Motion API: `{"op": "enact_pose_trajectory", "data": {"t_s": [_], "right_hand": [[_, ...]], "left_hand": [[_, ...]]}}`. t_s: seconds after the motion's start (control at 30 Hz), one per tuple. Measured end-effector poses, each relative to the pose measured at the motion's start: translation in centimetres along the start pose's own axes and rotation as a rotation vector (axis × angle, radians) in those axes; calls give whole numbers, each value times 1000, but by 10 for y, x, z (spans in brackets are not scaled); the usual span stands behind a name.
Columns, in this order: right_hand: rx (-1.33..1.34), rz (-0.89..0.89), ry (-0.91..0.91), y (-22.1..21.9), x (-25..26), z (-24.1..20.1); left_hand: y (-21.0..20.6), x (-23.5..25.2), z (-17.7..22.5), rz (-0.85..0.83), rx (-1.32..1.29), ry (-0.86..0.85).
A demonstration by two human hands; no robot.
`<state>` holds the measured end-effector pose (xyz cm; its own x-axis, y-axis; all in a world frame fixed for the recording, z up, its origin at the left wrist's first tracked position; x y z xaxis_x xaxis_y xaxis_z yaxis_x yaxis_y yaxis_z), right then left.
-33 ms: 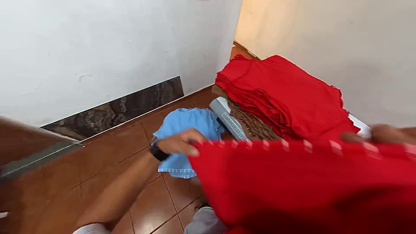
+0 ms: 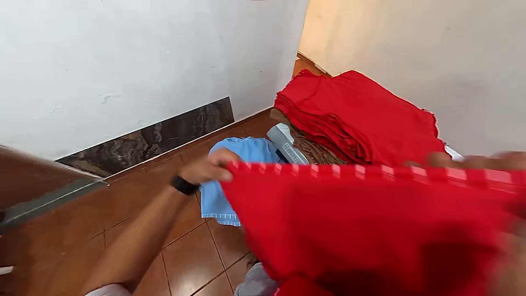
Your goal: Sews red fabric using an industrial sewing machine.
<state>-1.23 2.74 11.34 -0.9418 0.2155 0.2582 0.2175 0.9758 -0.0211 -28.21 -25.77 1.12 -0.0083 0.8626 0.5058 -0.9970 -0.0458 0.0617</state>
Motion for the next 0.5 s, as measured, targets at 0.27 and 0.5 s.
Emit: {"op": "enact_pose_trajectory", "data": {"t_s": [0.27, 0.5], "right_hand": [[-1212, 166, 180, -58, 95, 90], [-1388, 9, 108, -124, 24, 248]], "left_hand": [[113, -26, 150, 32, 1663, 164], [63, -178, -2, 46, 1625, 565]]}}
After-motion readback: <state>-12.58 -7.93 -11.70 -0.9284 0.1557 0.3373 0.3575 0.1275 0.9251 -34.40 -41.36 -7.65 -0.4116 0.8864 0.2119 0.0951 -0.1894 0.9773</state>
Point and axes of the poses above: each hand's wrist, its own x-axis towards the middle knuckle, its own y-axis out of the back of the hand, z = x × y, the point moved 5 cm from there along x, towards the middle knuckle, and after that the axes turned 12 degrees about -y, right-handed, at the moved point
